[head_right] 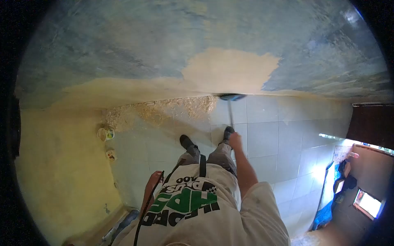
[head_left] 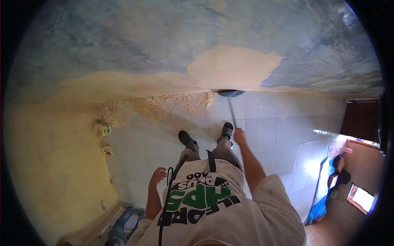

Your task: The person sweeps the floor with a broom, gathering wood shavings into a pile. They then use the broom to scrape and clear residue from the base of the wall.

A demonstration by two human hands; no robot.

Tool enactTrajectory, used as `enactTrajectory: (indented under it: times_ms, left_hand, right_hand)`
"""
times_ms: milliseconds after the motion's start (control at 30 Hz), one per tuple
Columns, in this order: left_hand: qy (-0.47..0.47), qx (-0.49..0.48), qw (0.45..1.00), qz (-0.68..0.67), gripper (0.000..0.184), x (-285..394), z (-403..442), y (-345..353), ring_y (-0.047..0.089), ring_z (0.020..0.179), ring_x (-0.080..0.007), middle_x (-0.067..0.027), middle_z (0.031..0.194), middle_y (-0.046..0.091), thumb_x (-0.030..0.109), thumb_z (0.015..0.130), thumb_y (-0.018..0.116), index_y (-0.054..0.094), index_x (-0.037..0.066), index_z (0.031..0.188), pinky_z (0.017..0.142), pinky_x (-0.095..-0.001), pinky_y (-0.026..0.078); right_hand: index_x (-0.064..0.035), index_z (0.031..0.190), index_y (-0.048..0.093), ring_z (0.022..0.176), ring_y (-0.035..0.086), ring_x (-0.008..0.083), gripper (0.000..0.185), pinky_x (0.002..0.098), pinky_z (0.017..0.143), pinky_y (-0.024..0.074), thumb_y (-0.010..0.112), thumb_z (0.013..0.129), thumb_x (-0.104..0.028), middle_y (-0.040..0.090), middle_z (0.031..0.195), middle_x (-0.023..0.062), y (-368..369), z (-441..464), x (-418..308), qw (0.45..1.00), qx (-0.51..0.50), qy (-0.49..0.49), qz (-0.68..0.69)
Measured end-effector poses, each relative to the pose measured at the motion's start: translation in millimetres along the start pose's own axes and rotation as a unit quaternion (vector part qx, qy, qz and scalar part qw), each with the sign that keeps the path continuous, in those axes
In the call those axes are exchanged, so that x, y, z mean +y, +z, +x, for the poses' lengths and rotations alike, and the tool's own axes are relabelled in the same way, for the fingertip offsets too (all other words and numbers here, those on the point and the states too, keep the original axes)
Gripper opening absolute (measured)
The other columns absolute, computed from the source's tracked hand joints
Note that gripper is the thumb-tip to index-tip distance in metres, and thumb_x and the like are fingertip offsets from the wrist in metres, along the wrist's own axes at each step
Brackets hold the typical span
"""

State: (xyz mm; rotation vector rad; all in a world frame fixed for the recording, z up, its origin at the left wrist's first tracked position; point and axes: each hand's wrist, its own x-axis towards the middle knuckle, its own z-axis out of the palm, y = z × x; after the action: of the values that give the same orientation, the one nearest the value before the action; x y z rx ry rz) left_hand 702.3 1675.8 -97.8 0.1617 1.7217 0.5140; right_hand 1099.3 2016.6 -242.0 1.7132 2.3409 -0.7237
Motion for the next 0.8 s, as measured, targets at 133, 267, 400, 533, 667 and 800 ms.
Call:
enactTrajectory:
  times_ms: [133,267,400,533,667,800]
  left_hand:
    - [-0.015,0.022,0.999,-0.026,0.018,-2,-1,-41,0.055,0.065,-0.013,-0.0044,0.075,0.057,0.013,0.086,0.047,0.054,0.008,0.102,0.056,-0.0264,0.045]
    - [-0.025,-0.027,0.999,-0.011,0.019,-27,38,-97,0.055,0.064,-0.0137,-0.0042,0.076,0.057,0.016,0.085,0.048,0.055,0.01,0.101,0.057,-0.0263,0.045]
    - [-0.013,-0.048,0.998,0.03,0.02,-7,45,-125,0.056,0.066,-0.0138,-0.0054,0.079,0.059,0.018,0.084,0.049,0.055,0.01,0.102,0.058,-0.0275,0.046]
    - [0.044,-0.05,0.99,0.123,0.021,15,70,-139,0.056,0.067,-0.0135,-0.0063,0.079,0.059,0.018,0.085,0.047,0.055,0.008,0.102,0.059,-0.0277,0.046]
    - [0.117,-0.042,0.981,0.148,0.021,59,79,-128,0.057,0.068,-0.0134,-0.0065,0.079,0.059,0.018,0.085,0.048,0.055,0.007,0.102,0.061,-0.0279,0.046]
    - [0.148,-0.036,0.979,0.136,0.02,79,64,-111,0.057,0.07,-0.0135,-0.0064,0.078,0.059,0.018,0.085,0.049,0.055,0.007,0.101,0.064,-0.0271,0.046]
  right_hand:
    - [0.0014,0.084,0.06,0.087,0.057,0.0424,0.022,0.0489,0.076,0.0459,0.051,0.08,-0.019,0.06,0.089,0.0241,-36,-21,-147,0.97,-0.059,0.155,0.179]
    - [0.0022,0.09,0.06,0.091,0.056,0.0428,0.026,0.0475,0.08,0.0453,0.049,0.082,-0.02,0.06,0.092,0.0252,-27,-26,-176,0.985,-0.078,0.02,0.152]
    - [-0.0032,0.099,0.062,0.092,0.056,0.0402,0.028,0.0456,0.08,0.0457,0.048,0.083,-0.021,0.06,0.099,0.0207,-57,-46,-152,0.977,-0.13,0.049,0.164]
    - [-0.0071,0.103,0.063,0.093,0.059,0.0356,0.027,0.0413,0.082,0.0468,0.056,0.083,-0.025,0.063,0.098,0.0178,-103,-103,-116,0.972,-0.075,0.12,0.189]
    - [-0.0124,0.107,0.063,0.092,0.06,0.0341,0.028,0.0423,0.078,0.0484,0.056,0.083,-0.026,0.063,0.098,0.0174,-152,-152,-59,0.979,-0.037,0.166,0.115]
    - [-0.0107,0.101,0.063,0.088,0.062,0.0317,0.024,0.044,0.075,0.0498,0.055,0.084,-0.026,0.064,0.095,0.0152,-203,-163,-40,0.976,-0.033,0.213,-0.024]
